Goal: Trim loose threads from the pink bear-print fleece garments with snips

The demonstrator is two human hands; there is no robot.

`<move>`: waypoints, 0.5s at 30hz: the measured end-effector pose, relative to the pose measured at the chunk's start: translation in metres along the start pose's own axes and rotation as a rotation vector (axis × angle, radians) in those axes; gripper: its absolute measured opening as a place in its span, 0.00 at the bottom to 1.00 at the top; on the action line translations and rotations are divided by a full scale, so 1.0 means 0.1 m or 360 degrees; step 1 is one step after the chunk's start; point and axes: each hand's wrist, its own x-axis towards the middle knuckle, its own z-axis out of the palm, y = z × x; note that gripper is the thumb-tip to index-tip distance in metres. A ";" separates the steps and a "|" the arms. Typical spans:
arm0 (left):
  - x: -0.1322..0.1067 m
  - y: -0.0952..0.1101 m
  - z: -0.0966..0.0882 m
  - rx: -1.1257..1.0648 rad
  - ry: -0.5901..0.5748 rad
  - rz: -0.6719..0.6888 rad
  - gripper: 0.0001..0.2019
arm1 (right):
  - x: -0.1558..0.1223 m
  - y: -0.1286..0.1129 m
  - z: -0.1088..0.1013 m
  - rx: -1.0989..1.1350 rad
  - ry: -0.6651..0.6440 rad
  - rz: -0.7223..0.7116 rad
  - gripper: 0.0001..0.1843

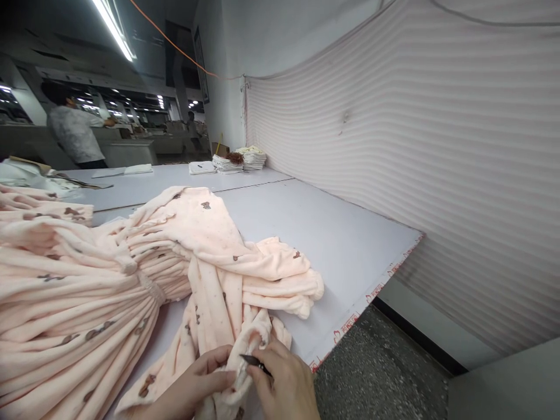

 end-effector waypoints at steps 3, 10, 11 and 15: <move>0.01 0.00 -0.02 0.0103 -0.0054 0.0008 0.21 | -0.01 0.03 0.07 0.0157 0.0087 -0.0014 0.10; -0.20 0.31 -0.18 0.1220 0.0545 0.0446 0.17 | -0.08 0.58 0.20 0.0560 0.0405 0.0354 0.10; -0.25 0.37 -0.23 0.1239 0.0619 0.0536 0.18 | -0.08 0.69 0.22 0.0538 0.0450 0.0475 0.10; -0.40 0.52 -0.48 0.0985 0.0393 0.0494 0.19 | -0.04 0.95 0.29 0.0438 0.0432 0.0613 0.22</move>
